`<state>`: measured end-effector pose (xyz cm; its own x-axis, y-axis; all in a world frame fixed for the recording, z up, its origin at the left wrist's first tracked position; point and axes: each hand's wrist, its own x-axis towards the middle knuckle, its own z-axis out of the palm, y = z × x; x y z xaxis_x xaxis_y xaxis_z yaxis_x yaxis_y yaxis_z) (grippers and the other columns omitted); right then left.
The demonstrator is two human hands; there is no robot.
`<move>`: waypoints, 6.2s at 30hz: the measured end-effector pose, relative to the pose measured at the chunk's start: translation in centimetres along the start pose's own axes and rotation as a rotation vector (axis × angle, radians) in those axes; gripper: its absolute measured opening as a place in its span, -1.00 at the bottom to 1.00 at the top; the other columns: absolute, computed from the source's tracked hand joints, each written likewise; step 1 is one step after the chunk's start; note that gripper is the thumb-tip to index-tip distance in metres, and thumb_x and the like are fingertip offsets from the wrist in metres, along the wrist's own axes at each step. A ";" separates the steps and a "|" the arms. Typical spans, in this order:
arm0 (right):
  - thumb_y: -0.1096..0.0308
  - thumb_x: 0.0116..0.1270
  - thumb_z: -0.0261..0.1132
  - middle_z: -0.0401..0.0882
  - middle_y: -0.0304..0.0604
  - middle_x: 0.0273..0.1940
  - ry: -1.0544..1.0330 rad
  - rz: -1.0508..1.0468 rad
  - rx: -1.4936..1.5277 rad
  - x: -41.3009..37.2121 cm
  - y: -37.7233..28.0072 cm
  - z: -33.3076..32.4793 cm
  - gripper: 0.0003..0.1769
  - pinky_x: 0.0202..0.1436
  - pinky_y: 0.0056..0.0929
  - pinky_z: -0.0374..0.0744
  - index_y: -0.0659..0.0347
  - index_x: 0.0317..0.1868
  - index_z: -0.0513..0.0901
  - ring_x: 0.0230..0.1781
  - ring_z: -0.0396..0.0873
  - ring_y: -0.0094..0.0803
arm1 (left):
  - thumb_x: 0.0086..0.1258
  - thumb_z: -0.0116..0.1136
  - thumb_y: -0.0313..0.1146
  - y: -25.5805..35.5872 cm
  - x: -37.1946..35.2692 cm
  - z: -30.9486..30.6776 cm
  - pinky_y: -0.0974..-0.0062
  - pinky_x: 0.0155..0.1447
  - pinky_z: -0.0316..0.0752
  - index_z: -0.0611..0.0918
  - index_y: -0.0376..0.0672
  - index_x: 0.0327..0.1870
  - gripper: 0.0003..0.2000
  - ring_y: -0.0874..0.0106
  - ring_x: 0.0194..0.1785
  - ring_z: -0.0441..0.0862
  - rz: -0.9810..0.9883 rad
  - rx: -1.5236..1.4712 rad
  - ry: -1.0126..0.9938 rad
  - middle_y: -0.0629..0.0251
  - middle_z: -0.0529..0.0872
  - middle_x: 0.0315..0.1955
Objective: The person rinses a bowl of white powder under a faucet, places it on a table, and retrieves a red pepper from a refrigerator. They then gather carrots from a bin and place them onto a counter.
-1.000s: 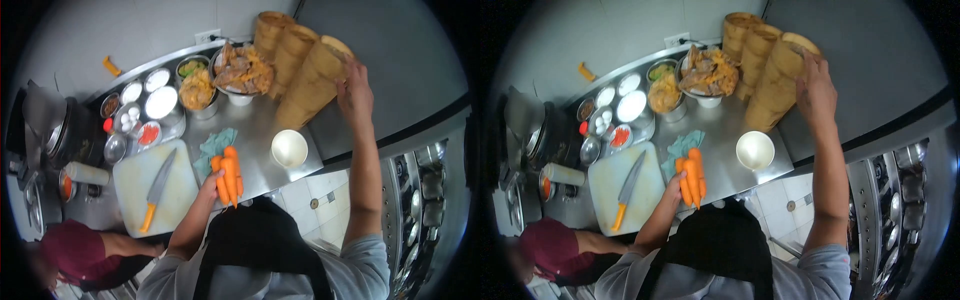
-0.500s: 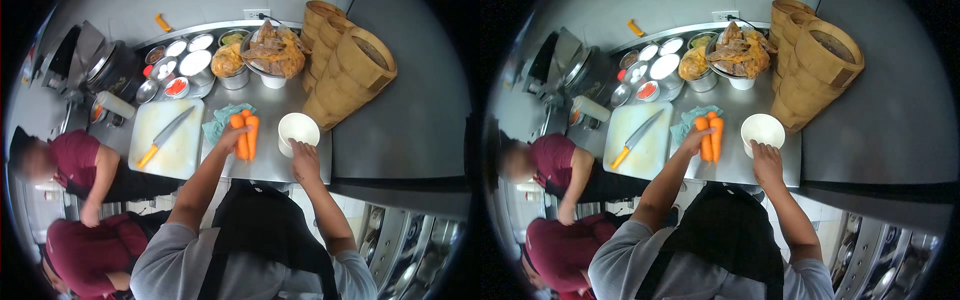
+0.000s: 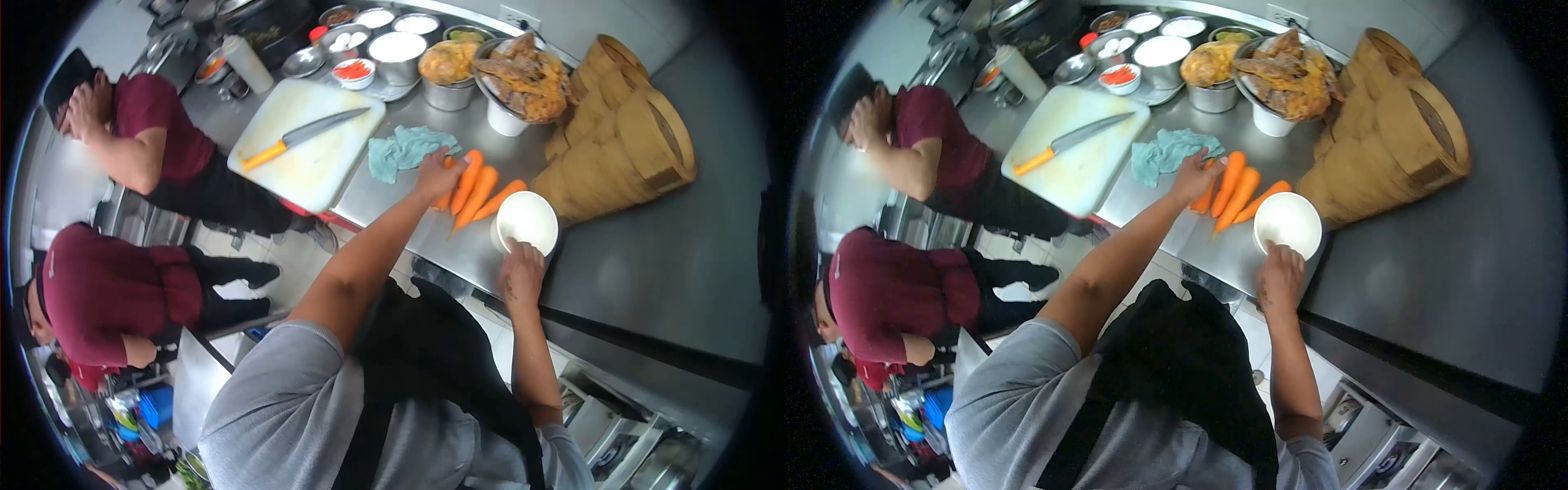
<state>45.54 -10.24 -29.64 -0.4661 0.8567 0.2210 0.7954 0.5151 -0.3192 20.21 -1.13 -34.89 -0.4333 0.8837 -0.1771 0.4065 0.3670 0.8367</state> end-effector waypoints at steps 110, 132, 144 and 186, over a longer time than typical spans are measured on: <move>0.30 0.13 0.20 0.63 0.12 -0.21 -0.652 -2.465 0.664 -92.9 -86.7 3.0 -0.75 -0.03 -0.12 0.54 0.29 -0.27 0.67 -0.11 0.58 0.03 | 0.33 0.06 -0.26 0.0 -63.6 36.1 0.38 -0.51 0.42 0.59 -0.23 -0.30 -0.80 0.41 -0.51 0.54 -1.589 -1.913 2.106 0.25 0.56 -0.58; 0.32 0.32 0.16 0.62 -0.01 -0.30 -2.547 -0.401 1.524 -54.7 -49.7 -9.9 -0.77 -0.37 -0.40 0.62 0.32 -0.13 0.49 -0.34 0.65 -0.32 | 0.35 0.05 -0.26 -10.5 -90.7 46.1 0.43 -0.42 0.49 0.55 -0.21 -0.12 -0.77 0.38 -0.42 0.62 -1.216 -1.543 1.734 0.29 0.63 -0.44; 0.43 0.23 0.21 0.59 -0.05 -0.29 -2.147 0.240 1.475 -38.1 -5.7 -4.6 -0.81 -0.25 -0.33 0.64 0.26 -0.16 0.46 -0.34 0.64 -0.33 | 0.32 0.03 -0.32 -16.1 -110.5 49.2 0.34 -0.35 0.47 0.52 -0.31 -0.43 -0.78 0.36 -0.41 0.62 -1.184 -0.990 0.868 0.07 0.64 -0.47; 0.43 0.20 0.17 0.44 -0.14 -0.50 -0.847 0.360 0.629 -37.7 24.3 -1.6 -0.93 -0.34 -0.37 0.43 0.21 -0.32 0.45 -0.48 0.43 -0.29 | 0.19 0.19 -0.35 1.2 -14.3 10.0 0.31 -0.01 0.50 0.61 -0.19 -0.11 -0.75 0.17 -0.12 0.63 0.073 -0.013 0.497 0.12 0.68 -0.21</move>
<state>83.05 -30.09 -44.22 -0.5520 0.5766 -0.6024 0.7115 -0.0511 -0.7009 34.95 -10.40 -36.52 -0.7360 0.6606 0.1480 0.4417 0.3029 0.8444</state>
